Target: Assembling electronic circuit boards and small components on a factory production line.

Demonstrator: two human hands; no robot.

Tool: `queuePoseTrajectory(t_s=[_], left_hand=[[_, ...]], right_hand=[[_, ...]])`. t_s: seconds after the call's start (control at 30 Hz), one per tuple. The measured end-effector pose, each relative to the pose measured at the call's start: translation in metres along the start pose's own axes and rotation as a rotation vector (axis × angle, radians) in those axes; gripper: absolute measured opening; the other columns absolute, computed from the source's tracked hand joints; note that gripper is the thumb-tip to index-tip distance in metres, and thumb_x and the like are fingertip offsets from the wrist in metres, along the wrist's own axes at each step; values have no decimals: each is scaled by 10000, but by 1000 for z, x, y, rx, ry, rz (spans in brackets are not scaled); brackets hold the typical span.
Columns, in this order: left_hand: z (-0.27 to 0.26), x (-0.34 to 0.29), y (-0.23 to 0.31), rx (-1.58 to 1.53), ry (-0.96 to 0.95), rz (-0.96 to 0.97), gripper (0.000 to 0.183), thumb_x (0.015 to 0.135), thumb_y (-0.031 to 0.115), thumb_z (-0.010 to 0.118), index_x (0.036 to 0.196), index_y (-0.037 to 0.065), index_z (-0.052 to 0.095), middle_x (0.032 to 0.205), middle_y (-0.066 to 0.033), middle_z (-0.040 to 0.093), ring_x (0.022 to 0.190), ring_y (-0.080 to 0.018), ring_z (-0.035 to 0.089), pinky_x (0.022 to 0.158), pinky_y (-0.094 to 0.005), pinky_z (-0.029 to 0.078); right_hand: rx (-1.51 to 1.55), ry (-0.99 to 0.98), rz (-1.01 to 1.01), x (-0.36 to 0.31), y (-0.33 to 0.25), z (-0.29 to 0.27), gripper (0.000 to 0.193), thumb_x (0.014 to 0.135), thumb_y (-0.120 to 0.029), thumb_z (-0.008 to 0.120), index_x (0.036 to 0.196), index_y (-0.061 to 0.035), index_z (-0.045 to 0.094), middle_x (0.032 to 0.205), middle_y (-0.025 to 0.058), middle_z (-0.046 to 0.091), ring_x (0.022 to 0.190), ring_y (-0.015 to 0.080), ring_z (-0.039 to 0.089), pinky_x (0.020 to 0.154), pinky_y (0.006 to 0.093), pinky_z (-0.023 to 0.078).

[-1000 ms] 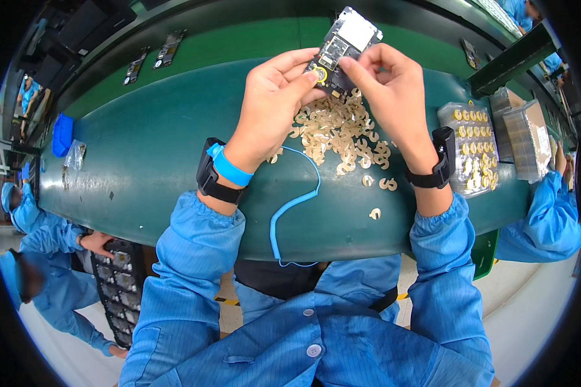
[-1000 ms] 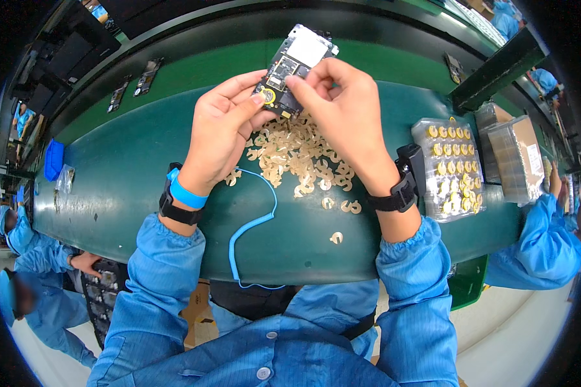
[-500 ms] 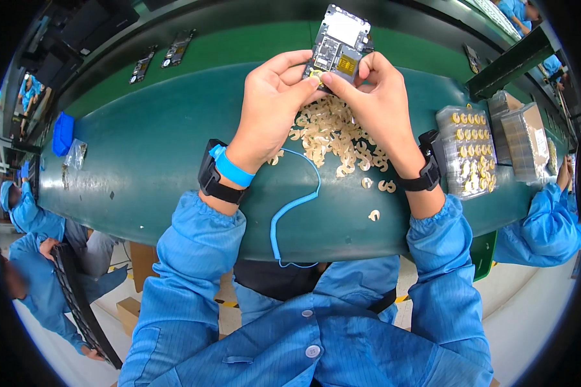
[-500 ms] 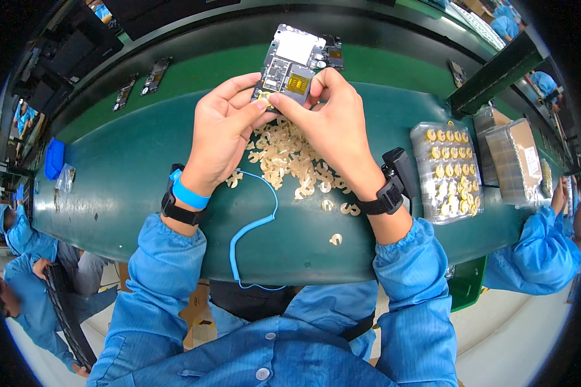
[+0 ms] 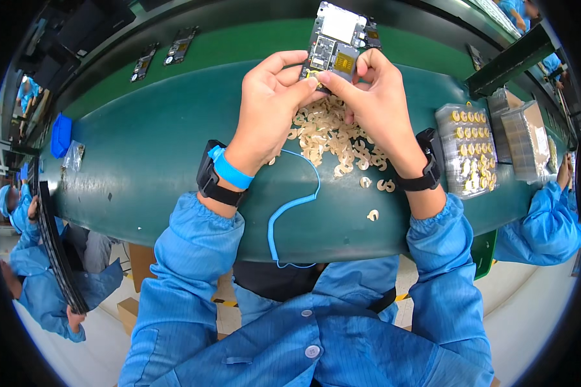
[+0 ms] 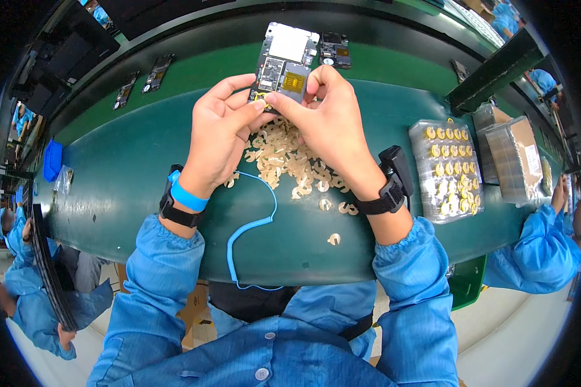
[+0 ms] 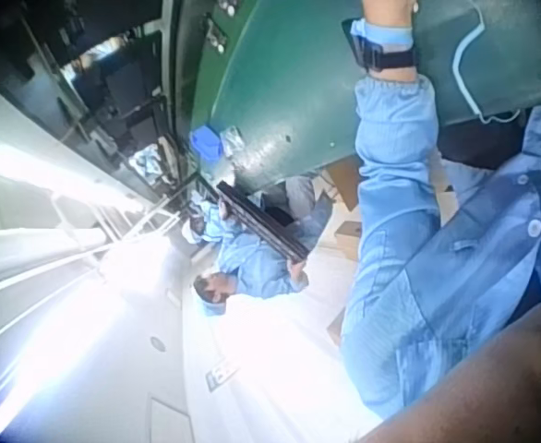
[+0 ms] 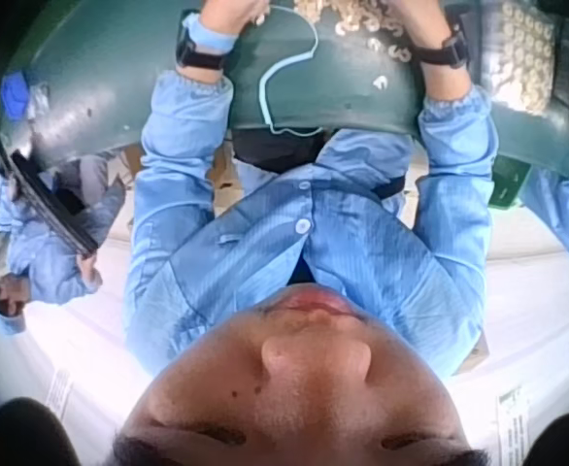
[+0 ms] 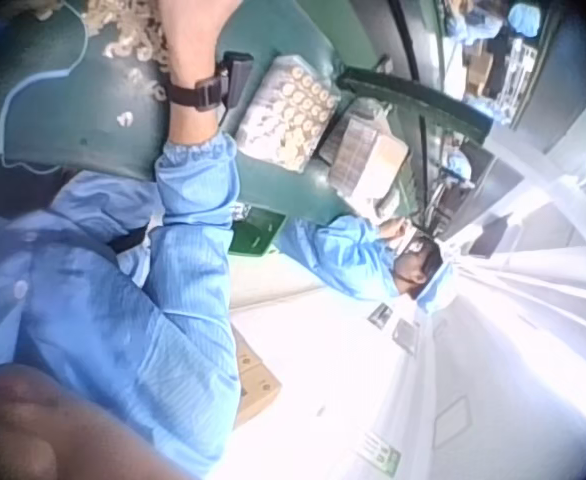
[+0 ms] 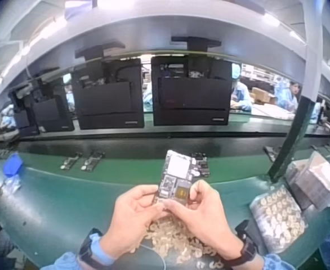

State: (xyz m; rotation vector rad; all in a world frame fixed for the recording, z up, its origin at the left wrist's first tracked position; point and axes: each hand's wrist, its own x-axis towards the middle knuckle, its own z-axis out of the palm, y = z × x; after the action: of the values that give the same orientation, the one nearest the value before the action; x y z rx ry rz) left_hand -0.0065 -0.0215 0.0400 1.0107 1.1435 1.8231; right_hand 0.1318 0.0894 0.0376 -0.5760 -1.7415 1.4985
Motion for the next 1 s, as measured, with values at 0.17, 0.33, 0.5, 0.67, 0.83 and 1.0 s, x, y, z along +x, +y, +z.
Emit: queuePoseTrajectory(t_s=[0.17,0.33,0.5,0.67,0.83,1.0], left_hand=[[-1,3,3,-140,-26,-33,340,981,-75,561,1314,-94,496,1258,-223,667,1111,-250,693,958,-371,602],[-4,1,0,-50,12,-10,327,986,-66,566,1305,-89,500,1247,-218,675,1103,-247,697,949,-369,605],[-3,2,1,-58,-5,15,322,982,-60,581,1293,-94,506,1218,-206,690,1057,-228,708,913,-346,614],[-1,2,0,-36,32,6,328,978,-55,590,1292,-102,508,1198,-199,699,1028,-211,714,884,-330,620],[-1,2,4,-125,-21,11,347,977,-67,576,1310,-111,491,1231,-213,682,1051,-224,710,915,-335,611],[0,1,2,-67,-34,2,375,974,-81,570,1335,-102,473,1257,-211,673,1091,-220,698,940,-341,604]], right_hand=[[79,-35,-37,3,6,-2,396,904,-128,805,915,-61,415,790,64,634,539,63,592,405,230,439],[159,-54,-53,3,10,1,343,939,-91,756,925,-58,415,827,80,647,538,67,596,414,231,447],[192,-70,-68,2,5,1,326,947,-80,742,925,-57,418,833,83,647,541,68,598,433,231,477],[193,-63,-64,3,7,0,319,946,-79,743,926,-52,426,834,82,653,546,69,600,441,237,494],[222,-62,-78,3,3,2,330,937,-85,758,922,-52,429,843,83,658,549,64,600,442,236,500],[234,-57,-56,3,6,0,342,925,-73,769,914,-54,427,842,78,657,553,59,600,446,229,506]])
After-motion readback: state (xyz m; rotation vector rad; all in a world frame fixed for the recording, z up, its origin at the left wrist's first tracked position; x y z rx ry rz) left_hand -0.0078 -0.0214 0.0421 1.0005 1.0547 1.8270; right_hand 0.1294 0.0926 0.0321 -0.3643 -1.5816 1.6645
